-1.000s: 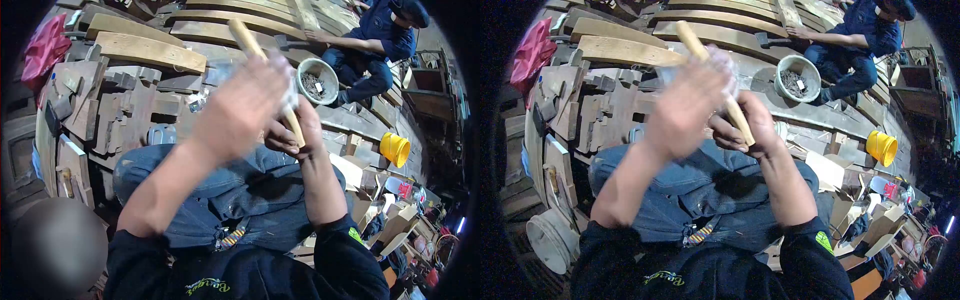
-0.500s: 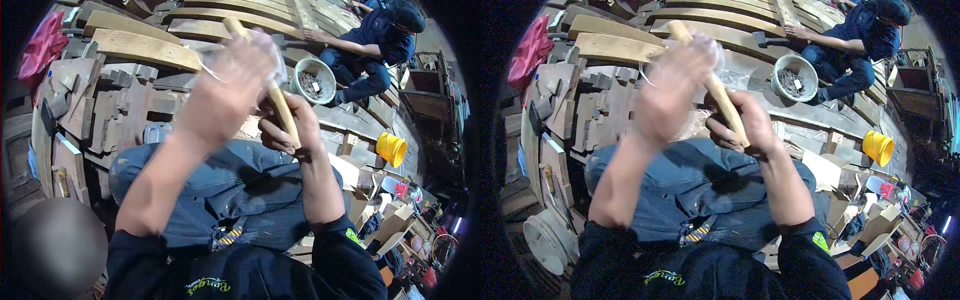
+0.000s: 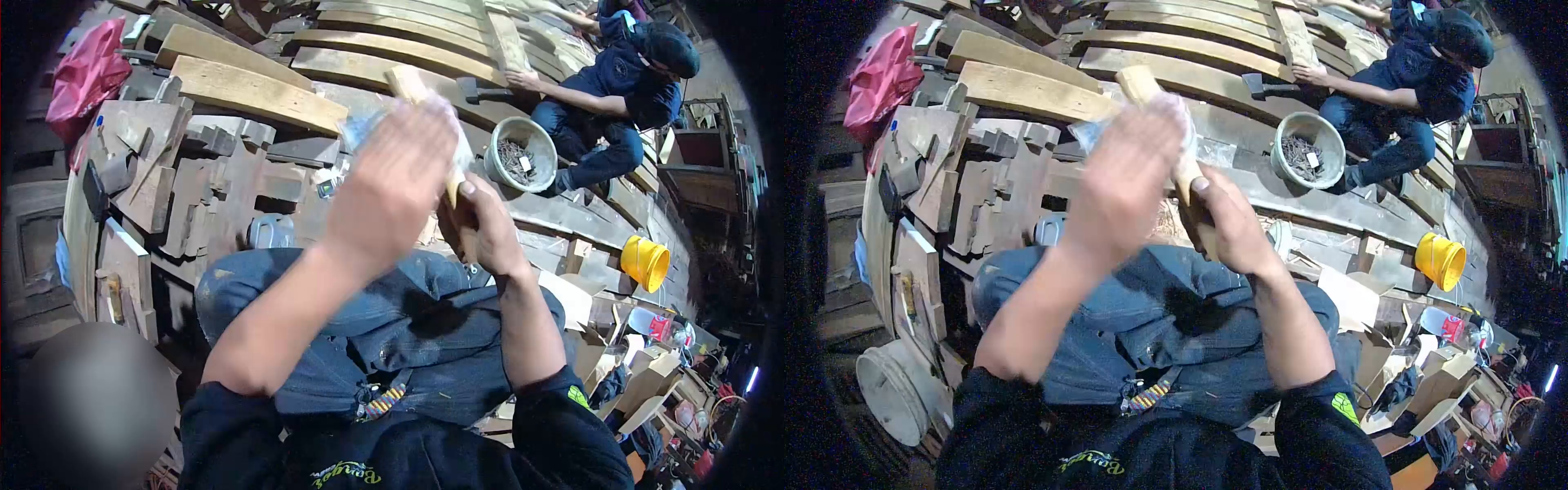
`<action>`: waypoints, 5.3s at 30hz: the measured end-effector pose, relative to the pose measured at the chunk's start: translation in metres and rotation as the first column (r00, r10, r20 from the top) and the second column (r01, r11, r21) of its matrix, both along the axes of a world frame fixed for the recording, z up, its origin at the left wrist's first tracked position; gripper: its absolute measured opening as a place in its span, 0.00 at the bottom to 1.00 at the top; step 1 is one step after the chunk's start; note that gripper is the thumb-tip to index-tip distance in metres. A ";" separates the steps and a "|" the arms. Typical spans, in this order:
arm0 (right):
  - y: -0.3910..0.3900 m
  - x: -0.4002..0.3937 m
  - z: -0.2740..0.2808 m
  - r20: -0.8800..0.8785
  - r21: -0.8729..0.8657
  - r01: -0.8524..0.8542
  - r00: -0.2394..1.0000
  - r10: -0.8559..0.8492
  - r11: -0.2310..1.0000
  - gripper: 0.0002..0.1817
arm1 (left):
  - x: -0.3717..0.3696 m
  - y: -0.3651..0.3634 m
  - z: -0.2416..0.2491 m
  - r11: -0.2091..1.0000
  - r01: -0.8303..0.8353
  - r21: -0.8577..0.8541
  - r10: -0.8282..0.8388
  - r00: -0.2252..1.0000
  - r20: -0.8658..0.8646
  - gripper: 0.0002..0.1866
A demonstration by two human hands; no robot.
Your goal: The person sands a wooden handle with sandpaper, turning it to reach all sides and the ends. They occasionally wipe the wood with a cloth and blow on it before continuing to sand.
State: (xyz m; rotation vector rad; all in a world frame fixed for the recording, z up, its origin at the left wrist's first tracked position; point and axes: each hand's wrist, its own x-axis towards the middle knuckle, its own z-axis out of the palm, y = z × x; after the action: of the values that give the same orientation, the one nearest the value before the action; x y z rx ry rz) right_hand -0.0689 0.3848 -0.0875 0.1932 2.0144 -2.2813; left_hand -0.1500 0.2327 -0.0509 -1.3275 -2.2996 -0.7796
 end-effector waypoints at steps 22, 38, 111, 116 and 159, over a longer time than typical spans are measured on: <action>-0.003 0.001 0.005 -0.011 -0.009 0.005 1.000 -0.005 1.000 0.23 | -0.018 -0.013 0.019 0.637 -0.548 0.542 -0.323 0.448 0.833 0.20; -0.006 0.001 0.005 -0.114 0.133 0.055 0.993 -0.040 0.990 0.18 | -0.013 -0.009 0.016 0.529 -0.601 0.599 -0.503 0.346 0.792 0.20; -0.038 0.014 -0.005 -0.157 0.505 0.078 0.988 0.003 0.860 0.15 | -0.017 -0.003 0.006 0.663 -0.582 0.472 0.108 0.698 0.708 0.10; -0.035 0.008 0.008 -0.148 0.431 0.097 0.988 -0.035 0.897 0.14 | -0.009 -0.005 0.006 0.759 -0.532 0.376 0.214 0.749 0.627 0.10; -0.033 0.008 0.003 -0.061 0.353 0.032 0.998 -0.011 0.935 0.16 | 0.002 -0.004 -0.004 0.799 -0.447 0.403 0.177 0.815 0.552 0.08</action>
State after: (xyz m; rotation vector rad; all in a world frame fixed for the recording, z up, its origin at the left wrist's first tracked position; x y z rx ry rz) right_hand -0.0610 0.3516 -0.0844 0.1757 2.4523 -1.9345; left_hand -0.1482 0.2286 -0.0546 -0.4979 -2.3137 -1.6154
